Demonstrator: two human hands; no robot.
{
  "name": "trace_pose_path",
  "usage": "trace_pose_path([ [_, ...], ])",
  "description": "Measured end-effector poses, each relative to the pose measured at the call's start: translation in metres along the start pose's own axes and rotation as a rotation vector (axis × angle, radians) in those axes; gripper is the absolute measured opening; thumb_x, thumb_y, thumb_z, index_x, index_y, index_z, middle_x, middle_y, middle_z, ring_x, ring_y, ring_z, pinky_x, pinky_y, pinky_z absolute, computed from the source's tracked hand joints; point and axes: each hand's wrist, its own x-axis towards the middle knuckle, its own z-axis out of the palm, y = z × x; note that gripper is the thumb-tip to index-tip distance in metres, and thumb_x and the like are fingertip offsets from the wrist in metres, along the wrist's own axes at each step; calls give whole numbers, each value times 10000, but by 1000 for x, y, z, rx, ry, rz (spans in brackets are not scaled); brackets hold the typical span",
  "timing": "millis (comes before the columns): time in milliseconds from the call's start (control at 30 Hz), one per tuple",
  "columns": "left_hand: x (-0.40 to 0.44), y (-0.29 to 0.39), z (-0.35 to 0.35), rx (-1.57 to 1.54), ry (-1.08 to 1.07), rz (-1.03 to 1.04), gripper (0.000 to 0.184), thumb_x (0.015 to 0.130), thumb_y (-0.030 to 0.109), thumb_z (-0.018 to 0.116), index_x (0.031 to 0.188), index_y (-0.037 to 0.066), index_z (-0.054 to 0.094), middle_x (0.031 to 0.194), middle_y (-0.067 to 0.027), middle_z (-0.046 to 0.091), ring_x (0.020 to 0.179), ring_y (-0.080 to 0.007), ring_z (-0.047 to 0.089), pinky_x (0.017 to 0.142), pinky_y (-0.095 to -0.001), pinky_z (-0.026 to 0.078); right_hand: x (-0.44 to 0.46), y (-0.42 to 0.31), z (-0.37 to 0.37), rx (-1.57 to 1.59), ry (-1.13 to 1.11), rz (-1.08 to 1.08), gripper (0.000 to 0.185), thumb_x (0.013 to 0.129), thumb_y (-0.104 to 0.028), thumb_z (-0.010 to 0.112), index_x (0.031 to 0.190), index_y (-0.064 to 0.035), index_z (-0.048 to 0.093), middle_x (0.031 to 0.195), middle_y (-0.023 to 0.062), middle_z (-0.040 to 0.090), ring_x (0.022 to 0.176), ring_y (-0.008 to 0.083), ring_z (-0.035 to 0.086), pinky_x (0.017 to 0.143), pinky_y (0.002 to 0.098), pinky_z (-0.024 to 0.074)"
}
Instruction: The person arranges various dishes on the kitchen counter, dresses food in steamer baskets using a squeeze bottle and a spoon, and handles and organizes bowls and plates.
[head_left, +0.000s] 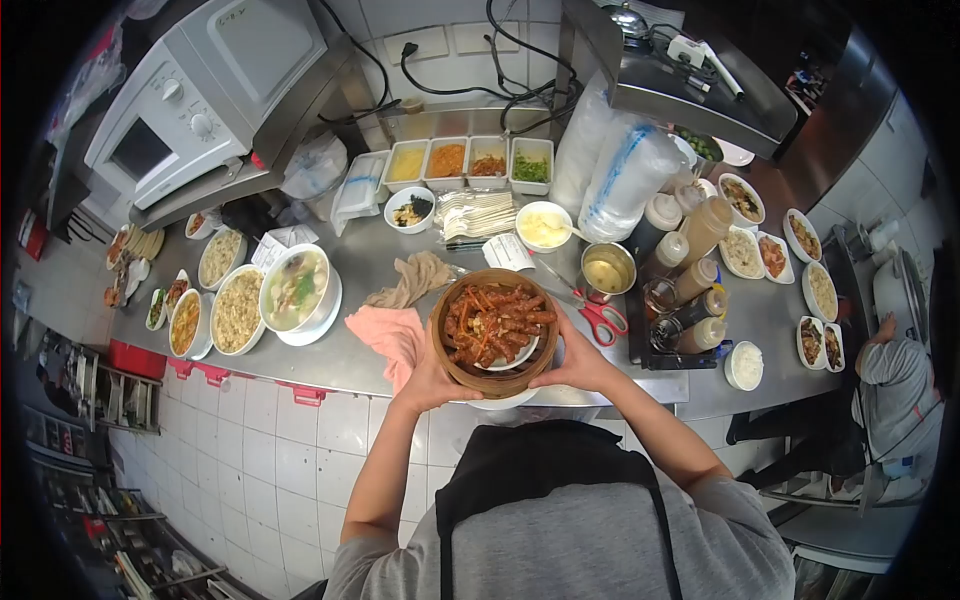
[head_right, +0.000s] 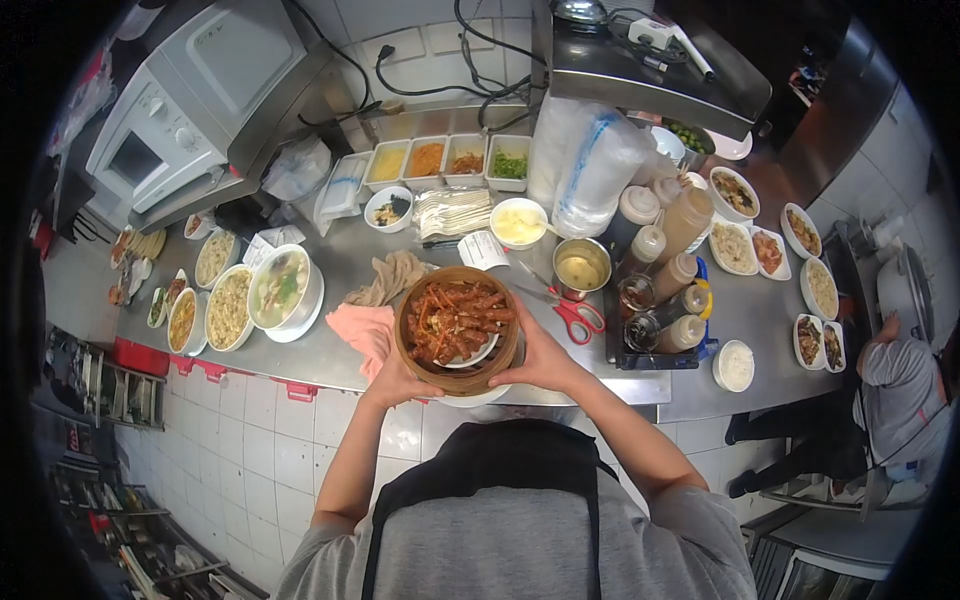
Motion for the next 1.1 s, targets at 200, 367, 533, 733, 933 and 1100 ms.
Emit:
trace_pose_path([
  [200, -19, -13, 0, -74, 73, 39, 1274, 362, 201, 920, 1351, 14, 140, 1319, -120, 363, 1222, -229, 384, 1022, -353, 349, -9, -21, 5, -249, -1, 41, 1241, 483, -327, 860, 1403, -18, 86, 1419, 204, 231, 1321, 329, 242, 1076, 382, 215],
  [367, -21, -22, 9, -182, 75, 42, 1200, 372, 230, 922, 1322, 22, 218, 1295, -99, 392, 1190, -217, 412, 998, -352, 372, -14, -9, 10, 0, -13, 21, 1189, 543, -345, 826, 1404, -18, 75, 1433, 203, 191, 1334, 347, 193, 1084, 392, 195],
  [533, -16, -31, 10, -110, -17, 23, 1203, 355, 248, 926, 1315, 23, 237, 1264, -94, 413, 1165, -222, 426, 985, -347, 375, -18, -4, 4, -92, -70, -18, 1149, 596, -258, 805, 1410, -15, 30, 1431, 212, 203, 1329, 307, 229, 1080, 373, 207],
  [733, -2, -33, 7, -45, 52, 151, 1255, 340, 253, 927, 1331, 25, 192, 1286, -103, 379, 1186, -230, 408, 1000, -350, 356, 21, -9, -63, -563, 67, 88, 480, 710, -32, 593, 1177, -13, 486, 1154, 208, 523, 1082, 331, 506, 908, 376, 413],
  [933, 6, -16, 3, 32, 62, 266, 1276, 337, 290, 917, 1340, 36, 170, 1266, -110, 329, 1191, -255, 364, 1018, -365, 316, 85, -4, -123, -875, 313, 112, 202, 751, -36, 507, 873, -26, 668, 840, 215, 626, 821, 353, 611, 749, 416, 487],
  [1100, 0, -25, 14, -80, 59, 147, 1245, 345, 283, 913, 1332, 28, 198, 1237, -115, 353, 1180, -260, 379, 1018, -368, 318, 116, 5, -127, -1061, 142, 170, 199, 734, -27, 531, 877, -34, 669, 823, 195, 636, 768, 341, 621, 717, 397, 501],
])
